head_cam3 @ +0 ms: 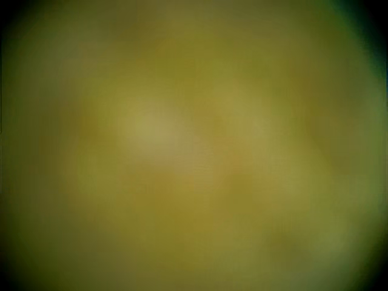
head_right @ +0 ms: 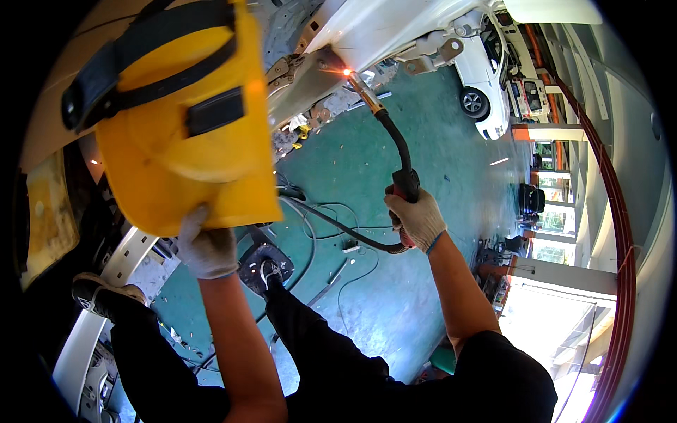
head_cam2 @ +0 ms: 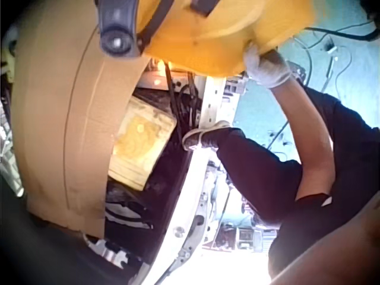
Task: The person welds a car frame using a welding torch while holding a yellow welding mask for eye protection. After welding, the person uses a hammer and a socket wrench to adjust and tighten components on the frame.
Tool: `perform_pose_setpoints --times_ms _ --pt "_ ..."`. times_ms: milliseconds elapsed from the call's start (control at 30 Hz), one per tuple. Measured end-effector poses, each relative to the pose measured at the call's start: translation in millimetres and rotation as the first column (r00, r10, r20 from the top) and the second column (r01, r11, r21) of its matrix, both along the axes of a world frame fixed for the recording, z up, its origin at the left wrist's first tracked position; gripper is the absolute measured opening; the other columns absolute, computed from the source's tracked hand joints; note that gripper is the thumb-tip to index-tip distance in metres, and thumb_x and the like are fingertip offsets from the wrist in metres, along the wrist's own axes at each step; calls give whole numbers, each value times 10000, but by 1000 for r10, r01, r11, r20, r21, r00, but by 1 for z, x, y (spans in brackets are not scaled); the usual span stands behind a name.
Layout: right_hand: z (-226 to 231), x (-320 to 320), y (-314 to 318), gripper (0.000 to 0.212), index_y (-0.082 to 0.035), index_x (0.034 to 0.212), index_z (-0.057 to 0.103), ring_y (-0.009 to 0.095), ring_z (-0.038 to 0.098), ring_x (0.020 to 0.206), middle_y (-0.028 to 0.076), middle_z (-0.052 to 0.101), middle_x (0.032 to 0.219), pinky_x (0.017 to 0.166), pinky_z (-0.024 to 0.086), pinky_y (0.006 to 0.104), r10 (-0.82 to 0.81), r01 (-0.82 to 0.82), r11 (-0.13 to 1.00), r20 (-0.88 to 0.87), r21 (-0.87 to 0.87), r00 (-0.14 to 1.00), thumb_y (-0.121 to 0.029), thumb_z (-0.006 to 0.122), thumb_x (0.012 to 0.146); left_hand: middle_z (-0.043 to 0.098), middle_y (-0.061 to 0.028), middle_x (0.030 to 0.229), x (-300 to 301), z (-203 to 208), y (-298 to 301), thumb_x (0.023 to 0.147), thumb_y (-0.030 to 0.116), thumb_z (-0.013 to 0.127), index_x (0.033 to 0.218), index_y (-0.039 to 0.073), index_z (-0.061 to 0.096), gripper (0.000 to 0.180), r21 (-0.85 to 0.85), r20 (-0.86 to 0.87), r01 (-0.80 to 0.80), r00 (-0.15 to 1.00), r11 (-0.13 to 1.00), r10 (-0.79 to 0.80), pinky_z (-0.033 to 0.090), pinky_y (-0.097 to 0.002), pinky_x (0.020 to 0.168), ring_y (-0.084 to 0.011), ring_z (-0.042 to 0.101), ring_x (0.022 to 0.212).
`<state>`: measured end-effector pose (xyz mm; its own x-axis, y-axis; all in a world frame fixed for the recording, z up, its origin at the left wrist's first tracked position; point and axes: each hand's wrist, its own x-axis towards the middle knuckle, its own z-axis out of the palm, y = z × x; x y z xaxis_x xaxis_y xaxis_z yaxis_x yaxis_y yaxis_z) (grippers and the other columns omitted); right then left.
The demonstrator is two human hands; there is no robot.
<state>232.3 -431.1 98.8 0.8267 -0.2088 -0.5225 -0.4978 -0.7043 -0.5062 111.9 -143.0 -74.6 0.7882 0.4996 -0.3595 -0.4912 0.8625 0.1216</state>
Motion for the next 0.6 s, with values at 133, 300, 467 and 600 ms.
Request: perform_pose_setpoints --times_ms 133,300,467,600 --pt "1 1 0 305 11 1116 671 142 607 620 47 631 783 583 524 318 8 -8 1000 -5 6 1000 -197 734 902 645 -137 1436 -18 -16 25 849 -21 662 1495 16 529 660 32 -72 -53 996 998 55 447 -504 1193 -327 604 1358" --pt "-1 2 0 287 13 1084 676 145 608 611 47 628 767 581 524 320 13 -13 1000 -5 9 1000 -196 740 898 645 -143 1439 -25 -27 28 894 -9 667 1497 17 528 619 -22 -27 -56 998 998 56 457 -520 1187 -336 608 1354" --pt "0 5 -6 264 11 1037 676 155 615 606 54 629 760 579 528 322 36 -36 999 -15 -11 999 -195 747 888 650 -152 1433 -16 -22 18 918 18 683 1492 17 536 593 -114 -60 -100 994 989 93 483 -538 1169 -351 621 1336" --pt "4 10 -9 257 10 1024 679 157 619 603 57 633 762 579 537 325 43 -44 998 -25 -43 999 -198 748 887 652 -160 1431 -14 -25 17 911 9 685 1497 15 533 605 -111 -44 -111 993 988 107 491 -551 1160 -361 618 1343"
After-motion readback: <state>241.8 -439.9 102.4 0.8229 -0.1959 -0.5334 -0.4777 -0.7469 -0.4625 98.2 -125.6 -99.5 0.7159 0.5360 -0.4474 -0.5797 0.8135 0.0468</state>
